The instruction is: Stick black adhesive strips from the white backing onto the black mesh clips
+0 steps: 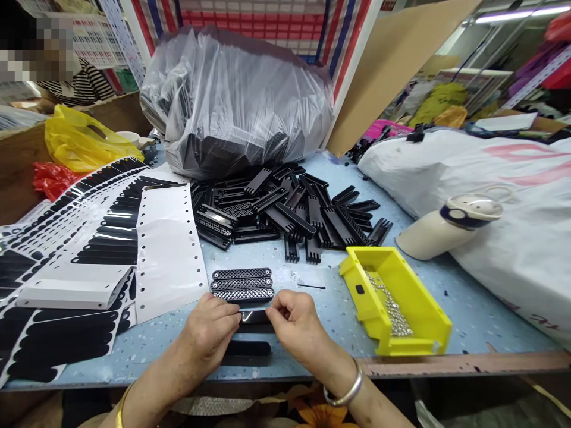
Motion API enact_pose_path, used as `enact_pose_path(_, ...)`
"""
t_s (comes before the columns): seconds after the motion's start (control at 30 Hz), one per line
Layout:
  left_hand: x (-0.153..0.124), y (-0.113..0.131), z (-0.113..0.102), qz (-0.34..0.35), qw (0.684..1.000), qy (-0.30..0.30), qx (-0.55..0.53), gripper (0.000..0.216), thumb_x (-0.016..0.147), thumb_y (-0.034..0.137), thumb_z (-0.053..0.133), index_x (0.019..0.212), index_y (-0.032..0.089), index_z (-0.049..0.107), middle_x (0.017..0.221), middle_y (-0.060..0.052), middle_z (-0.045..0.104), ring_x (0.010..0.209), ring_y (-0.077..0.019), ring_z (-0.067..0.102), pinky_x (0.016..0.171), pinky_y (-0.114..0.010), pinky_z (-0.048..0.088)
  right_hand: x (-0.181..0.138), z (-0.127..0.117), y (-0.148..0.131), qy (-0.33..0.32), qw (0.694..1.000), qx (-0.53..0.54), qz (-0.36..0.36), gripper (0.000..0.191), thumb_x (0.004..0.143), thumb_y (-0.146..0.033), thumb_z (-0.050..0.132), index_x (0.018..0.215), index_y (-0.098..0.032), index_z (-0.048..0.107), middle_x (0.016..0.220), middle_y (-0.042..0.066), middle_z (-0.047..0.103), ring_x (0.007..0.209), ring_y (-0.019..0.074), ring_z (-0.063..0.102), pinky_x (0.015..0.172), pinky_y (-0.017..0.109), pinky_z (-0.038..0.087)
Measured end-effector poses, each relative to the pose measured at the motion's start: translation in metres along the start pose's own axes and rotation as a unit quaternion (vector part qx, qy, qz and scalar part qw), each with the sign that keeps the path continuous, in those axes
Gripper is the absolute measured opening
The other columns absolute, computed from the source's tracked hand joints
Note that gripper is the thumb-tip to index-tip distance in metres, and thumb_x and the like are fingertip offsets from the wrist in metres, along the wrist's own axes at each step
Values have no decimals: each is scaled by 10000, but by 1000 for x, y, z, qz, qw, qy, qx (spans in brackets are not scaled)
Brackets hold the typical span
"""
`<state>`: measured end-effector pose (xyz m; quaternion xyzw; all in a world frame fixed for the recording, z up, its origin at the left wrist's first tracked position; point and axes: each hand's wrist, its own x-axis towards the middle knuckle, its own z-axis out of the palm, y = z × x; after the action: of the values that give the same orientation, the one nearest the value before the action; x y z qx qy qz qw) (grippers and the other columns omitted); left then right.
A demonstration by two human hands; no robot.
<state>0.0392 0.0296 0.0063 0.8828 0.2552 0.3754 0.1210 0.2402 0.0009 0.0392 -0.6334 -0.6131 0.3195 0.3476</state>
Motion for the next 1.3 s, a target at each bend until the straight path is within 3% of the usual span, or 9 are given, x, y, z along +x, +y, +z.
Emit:
enact_pose_path(0.23, -2, 1, 1, -8, 1000, 1, -4, 289, 910, 1, 436, 815, 169, 651, 723, -61, 688, 676, -197, 579, 637, -349, 406, 0, 6, 18, 3, 1000, -17, 5, 249, 727, -307, 510, 502, -234, 431, 459, -40, 435, 452, 114, 395, 439, 230, 323)
enact_pose_path(0.53, -4, 0, 2, -8, 1000, 11, -9, 286, 926, 16, 442, 818, 168, 658, 736, -62, 693, 686, -195, 584, 638, -349, 403, -2, 10, 22, 30, 992, -115, -30, 253, 733, -291, 512, 511, -231, 408, 464, -19, 477, 455, 124, 424, 466, 248, 302)
enact_pose_path(0.77, -2, 0, 0, -5, 1000, 7, -18, 298, 925, 4, 439, 793, 160, 656, 717, -57, 681, 653, -185, 559, 628, -345, 385, -3, 5, 15, 44, 991, -109, -59, 271, 772, -280, 510, 524, -234, 410, 472, -27, 475, 451, 118, 428, 469, 243, 321)
enact_pose_path(1.3, -5, -1, 2, -10, 1000, 1, -20, 285, 927, 18, 453, 795, 162, 661, 734, -62, 687, 685, -195, 583, 629, -353, 410, -2, 10, 25, 27, 985, -163, -48, 245, 759, -273, 510, 540, -234, 408, 478, -19, 478, 464, 127, 423, 480, 252, 304)
